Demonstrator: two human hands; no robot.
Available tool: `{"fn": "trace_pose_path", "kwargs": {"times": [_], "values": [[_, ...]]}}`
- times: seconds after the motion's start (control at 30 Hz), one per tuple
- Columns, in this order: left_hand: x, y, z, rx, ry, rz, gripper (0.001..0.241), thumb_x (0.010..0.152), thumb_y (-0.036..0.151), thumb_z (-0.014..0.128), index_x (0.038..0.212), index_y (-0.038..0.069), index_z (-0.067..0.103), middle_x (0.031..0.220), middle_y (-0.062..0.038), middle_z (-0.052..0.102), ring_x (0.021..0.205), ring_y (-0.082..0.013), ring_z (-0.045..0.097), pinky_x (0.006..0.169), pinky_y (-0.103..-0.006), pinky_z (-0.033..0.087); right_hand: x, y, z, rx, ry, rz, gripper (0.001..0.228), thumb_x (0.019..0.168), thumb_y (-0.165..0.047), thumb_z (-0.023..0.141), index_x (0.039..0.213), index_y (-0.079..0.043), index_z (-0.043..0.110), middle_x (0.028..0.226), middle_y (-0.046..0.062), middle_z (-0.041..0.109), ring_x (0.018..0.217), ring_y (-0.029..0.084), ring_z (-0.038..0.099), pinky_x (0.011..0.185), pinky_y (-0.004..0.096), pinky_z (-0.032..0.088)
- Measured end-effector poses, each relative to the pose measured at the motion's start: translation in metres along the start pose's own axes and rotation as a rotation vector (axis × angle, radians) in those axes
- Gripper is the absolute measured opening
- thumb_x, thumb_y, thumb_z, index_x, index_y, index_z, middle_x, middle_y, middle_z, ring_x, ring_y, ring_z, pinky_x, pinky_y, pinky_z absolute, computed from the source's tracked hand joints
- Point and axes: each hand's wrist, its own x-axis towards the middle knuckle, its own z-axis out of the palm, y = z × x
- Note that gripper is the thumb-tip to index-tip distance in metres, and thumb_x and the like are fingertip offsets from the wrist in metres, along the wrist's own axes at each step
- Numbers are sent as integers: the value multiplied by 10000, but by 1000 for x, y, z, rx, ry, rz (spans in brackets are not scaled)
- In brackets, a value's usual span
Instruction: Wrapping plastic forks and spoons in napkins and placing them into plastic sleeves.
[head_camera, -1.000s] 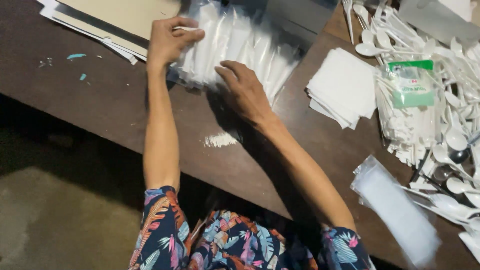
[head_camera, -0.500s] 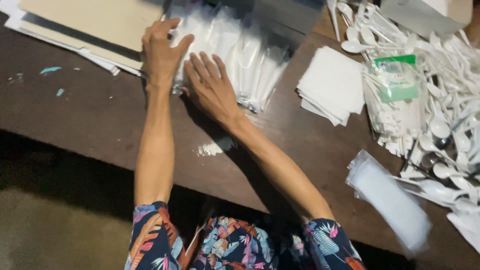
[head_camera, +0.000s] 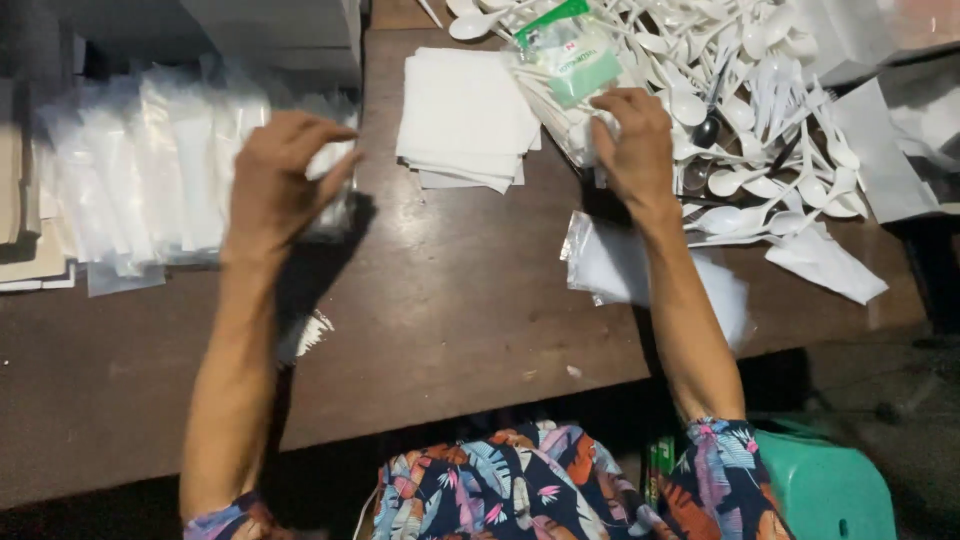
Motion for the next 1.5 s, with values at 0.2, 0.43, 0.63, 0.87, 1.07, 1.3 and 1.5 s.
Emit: {"fn": "trace_pose_path", "kwargs": {"times": [0.2,0.43,0.63,0.87,1.07,1.3,1.5], "values": [[70,39,128,-25,-255,39,255,991,271,726,1185,110,764,1170,-96,734,992,-345,651,708,-488,518,-37,11,0,72,66,-20,151,997,-69,749,1128,4,756,1106,177,697,1030,278,647,963,418,519],[70,49,132,29,-216,-11,99,908,154,774,992,204,790,1035,-14,761,1020,-291,711,738,-420,581,-6,-35,57,-102,-52,-242,478,905,-128,740,1362,-199,623,1295,33,642,1246,230,601,976,373,445],[70,47,105,-145,-167,-37,58,1016,229,729,1042,198,770,1000,-13,756,1000,-272,725,765,-383,589,8,-52,69,-17,-114,-245,360,905,-149,754,1248,-211,663,1301,21,664,1287,235,598,1050,445,397],[80,66,9,-604,-98,-56,188,1021,303,785,1130,151,767,1026,-77,772,1003,-322,743,858,-430,556,-28,-77,18,384,-80,-402,248,984,-199,641,1213,-153,725,1248,82,713,1217,283,656,1043,415,455],[34,89,26,-562,-223,108,218,961,209,776,1110,54,739,1045,-187,749,983,-423,712,787,-500,567,-98,-108,3,333,-281,-569,231,964,-70,597,1136,-146,731,1291,102,703,1264,286,651,1068,436,486],[-35,116,60,-233,-602,117,602,1051,465,514,1498,61,498,1505,-243,514,1458,-404,417,1162,-576,350,-106,-112,-8,457,-386,-500,345,945,-18,510,1208,-118,711,1362,135,662,1342,314,597,1130,469,454],[-54,123,58,-66,-612,61,875,1008,692,401,1646,128,201,1631,-247,293,1532,-437,241,1232,-578,206,-109,-109,-14,531,-352,-458,324,938,-36,464,1111,-86,733,1319,140,691,1328,312,614,1148,489,431]]}}
